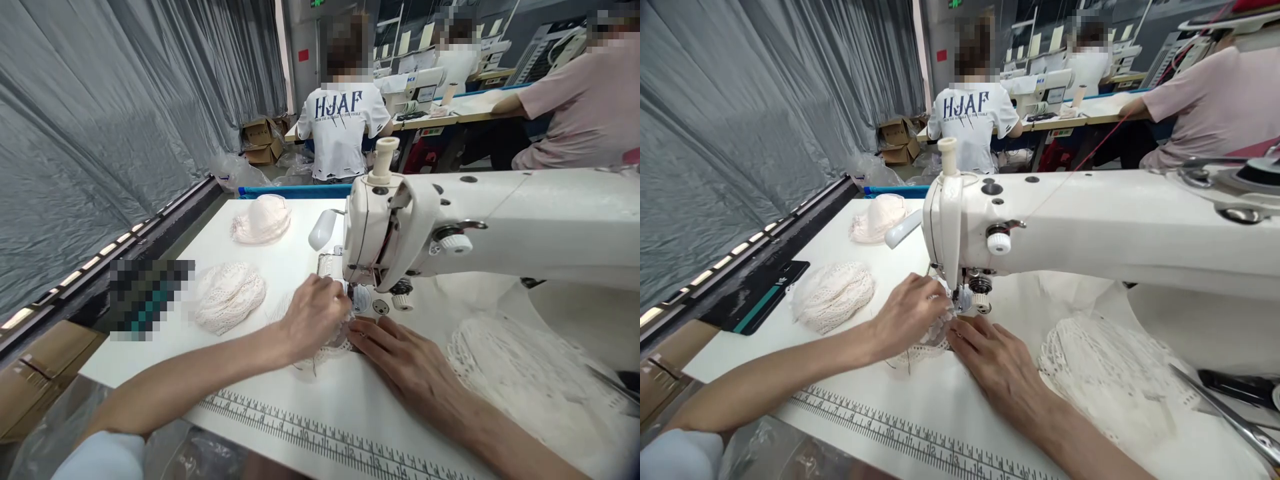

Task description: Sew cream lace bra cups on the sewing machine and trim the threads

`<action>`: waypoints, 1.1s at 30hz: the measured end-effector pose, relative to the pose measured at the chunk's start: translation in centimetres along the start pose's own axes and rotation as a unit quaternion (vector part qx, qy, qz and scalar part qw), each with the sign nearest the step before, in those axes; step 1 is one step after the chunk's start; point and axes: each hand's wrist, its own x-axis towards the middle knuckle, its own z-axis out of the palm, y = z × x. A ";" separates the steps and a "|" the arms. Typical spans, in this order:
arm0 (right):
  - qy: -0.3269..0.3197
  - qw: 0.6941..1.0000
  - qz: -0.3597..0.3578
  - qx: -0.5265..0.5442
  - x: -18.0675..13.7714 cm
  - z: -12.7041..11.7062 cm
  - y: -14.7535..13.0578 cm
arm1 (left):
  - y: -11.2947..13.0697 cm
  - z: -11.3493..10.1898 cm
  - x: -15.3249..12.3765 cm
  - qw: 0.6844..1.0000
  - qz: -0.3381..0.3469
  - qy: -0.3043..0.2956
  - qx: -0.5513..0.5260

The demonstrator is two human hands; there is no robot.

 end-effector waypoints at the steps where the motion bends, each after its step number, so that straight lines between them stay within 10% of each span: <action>1: -0.002 1.000 0.001 0.002 -0.1 -0.1 0.1 | 0.5 0.4 -0.8 0.999 0.043 0.010 0.020; 33: -0.019 0.998 0.009 0.053 -1.2 -0.9 1.3 | 0.3 2.4 -3.0 0.965 0.159 0.153 0.139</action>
